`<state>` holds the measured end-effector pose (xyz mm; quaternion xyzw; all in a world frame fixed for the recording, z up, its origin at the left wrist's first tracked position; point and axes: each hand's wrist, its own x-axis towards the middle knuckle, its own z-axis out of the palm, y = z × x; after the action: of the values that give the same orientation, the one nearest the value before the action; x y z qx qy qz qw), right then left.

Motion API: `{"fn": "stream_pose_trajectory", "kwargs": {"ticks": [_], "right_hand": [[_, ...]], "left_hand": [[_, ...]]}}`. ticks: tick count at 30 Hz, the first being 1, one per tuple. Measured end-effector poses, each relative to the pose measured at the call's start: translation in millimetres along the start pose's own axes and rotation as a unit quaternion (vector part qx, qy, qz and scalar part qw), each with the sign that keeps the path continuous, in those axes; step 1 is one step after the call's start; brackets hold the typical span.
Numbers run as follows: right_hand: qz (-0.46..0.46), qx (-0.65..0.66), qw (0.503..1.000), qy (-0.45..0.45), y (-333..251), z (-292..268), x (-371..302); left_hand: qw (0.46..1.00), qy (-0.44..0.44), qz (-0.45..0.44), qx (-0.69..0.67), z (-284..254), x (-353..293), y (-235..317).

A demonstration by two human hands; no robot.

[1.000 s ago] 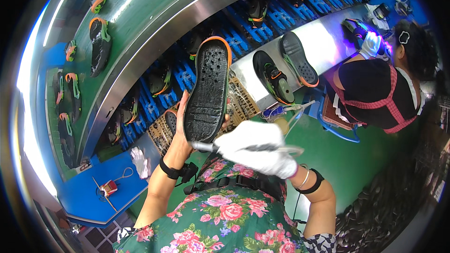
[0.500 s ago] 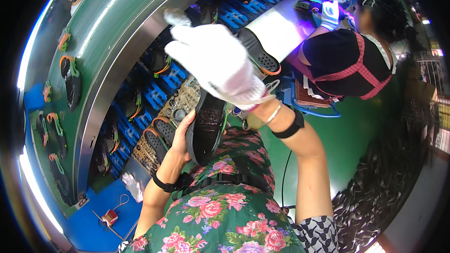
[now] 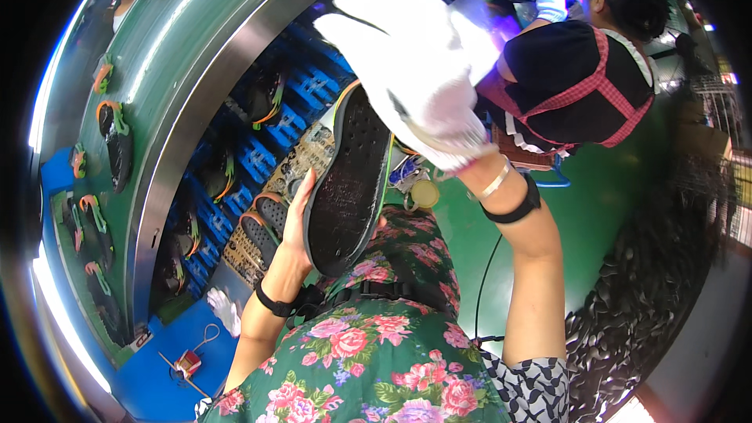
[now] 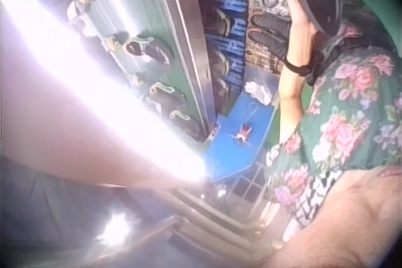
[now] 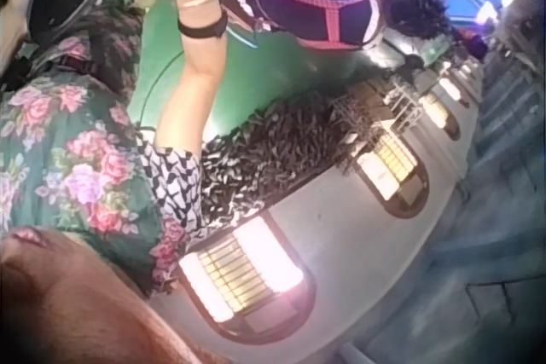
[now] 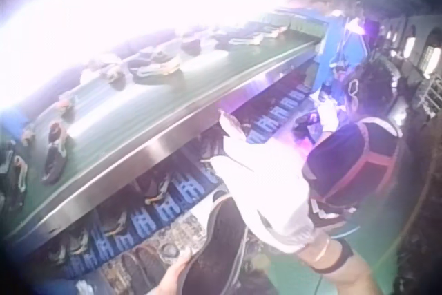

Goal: Apply glue to the surfaces of shoe soles using a brush in a manufacturing environment.

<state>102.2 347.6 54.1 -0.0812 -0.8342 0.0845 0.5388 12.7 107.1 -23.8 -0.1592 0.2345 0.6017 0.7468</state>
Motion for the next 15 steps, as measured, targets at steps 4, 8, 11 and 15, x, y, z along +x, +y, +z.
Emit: {"fn": "stream_pose_trajectory", "kwargs": {"ticks": [4, 8, 11, 15], "right_hand": [[0.3, 0.266, 0.916, -0.006, -42, -35, -27], [0.322, 0.247, 0.914, -0.023, -57, -47, -73], [0.343, 0.256, 0.903, -0.031, -69, -41, -93], [0.301, 0.221, 0.924, -0.088, -79, -36, -99]], "left_hand": [[0.998, -0.041, 0.039, 0.03, 4, 1, 0], [0.993, -0.07, 0.084, 0.035, 7, 2, -4], [0.991, -0.062, 0.102, 0.061, 5, 2, -6], [0.991, -0.057, 0.117, 0.022, 4, 3, -5]]}}
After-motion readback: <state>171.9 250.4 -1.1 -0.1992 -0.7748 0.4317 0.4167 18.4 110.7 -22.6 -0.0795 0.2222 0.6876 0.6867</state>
